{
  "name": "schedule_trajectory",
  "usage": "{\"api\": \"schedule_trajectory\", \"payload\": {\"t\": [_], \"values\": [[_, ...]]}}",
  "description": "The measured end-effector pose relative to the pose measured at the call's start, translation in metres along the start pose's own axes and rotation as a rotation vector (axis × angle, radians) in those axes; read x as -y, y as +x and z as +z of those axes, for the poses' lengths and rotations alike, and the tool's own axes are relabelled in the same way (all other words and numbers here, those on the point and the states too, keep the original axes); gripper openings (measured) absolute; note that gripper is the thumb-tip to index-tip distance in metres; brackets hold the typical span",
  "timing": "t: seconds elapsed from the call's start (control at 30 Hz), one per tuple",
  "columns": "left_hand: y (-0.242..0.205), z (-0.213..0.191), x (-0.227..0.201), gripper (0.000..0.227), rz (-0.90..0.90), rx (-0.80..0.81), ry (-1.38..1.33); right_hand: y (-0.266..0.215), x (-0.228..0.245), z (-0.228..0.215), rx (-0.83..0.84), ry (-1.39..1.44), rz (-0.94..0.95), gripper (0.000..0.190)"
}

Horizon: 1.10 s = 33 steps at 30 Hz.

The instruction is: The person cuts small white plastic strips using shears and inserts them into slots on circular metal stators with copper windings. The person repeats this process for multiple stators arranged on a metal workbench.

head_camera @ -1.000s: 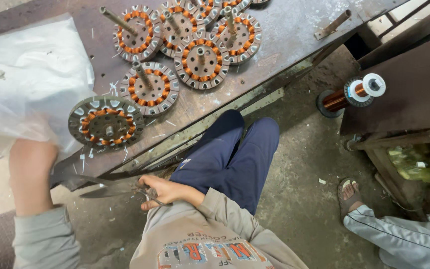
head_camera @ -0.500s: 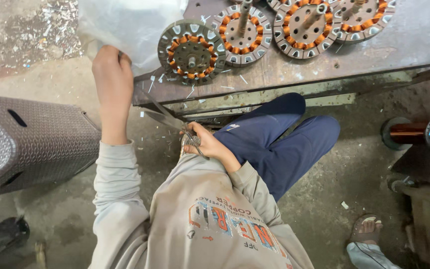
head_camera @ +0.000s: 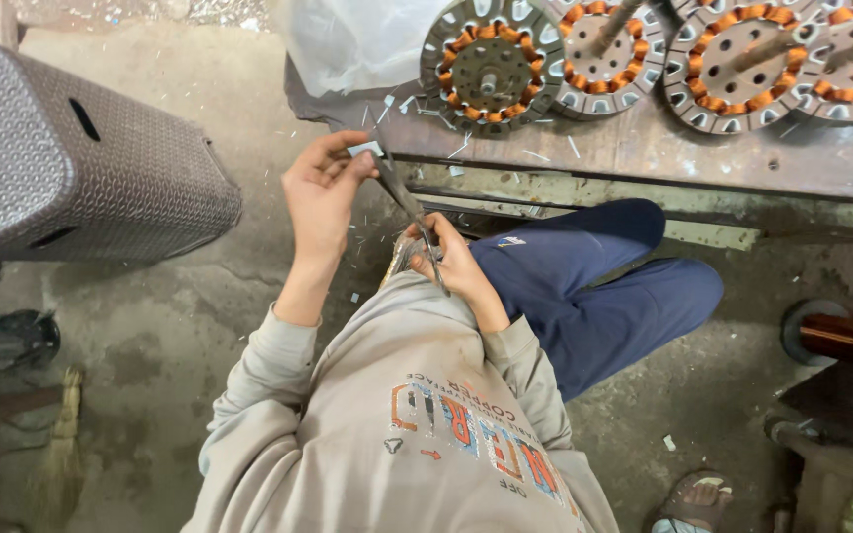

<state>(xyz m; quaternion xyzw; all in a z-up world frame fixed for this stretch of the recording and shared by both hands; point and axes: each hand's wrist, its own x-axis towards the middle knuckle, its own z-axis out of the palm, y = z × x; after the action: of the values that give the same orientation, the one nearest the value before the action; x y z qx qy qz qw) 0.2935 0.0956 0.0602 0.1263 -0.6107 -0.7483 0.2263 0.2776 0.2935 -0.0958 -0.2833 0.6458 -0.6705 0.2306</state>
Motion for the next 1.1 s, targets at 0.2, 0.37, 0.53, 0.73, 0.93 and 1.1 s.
{"api": "schedule_trajectory", "payload": {"t": [0.2,0.37,0.53,0.73,0.93,1.1], "values": [[-0.007,-0.003,0.029,0.021,-0.041,0.028,-0.003,0.002,0.008,0.009,-0.112,-0.137,0.052,0.057],[-0.009,-0.005,0.030,0.021,-0.016,0.059,-0.026,0.007,0.028,0.014,-0.169,-0.268,-0.012,0.049],[-0.008,-0.004,0.035,0.020,-0.011,0.082,-0.068,0.013,0.045,0.016,-0.208,-0.246,0.109,0.049],[-0.009,-0.005,0.032,0.019,-0.022,0.064,-0.059,0.019,0.060,0.019,-0.206,-0.279,0.038,0.038],[-0.006,-0.007,0.030,0.019,-0.042,0.102,-0.055,0.016,0.055,0.018,-0.245,-0.312,0.018,0.022],[-0.005,-0.010,0.029,0.021,-0.055,0.098,-0.015,0.016,0.047,0.018,-0.273,-0.277,0.072,0.020]]}}
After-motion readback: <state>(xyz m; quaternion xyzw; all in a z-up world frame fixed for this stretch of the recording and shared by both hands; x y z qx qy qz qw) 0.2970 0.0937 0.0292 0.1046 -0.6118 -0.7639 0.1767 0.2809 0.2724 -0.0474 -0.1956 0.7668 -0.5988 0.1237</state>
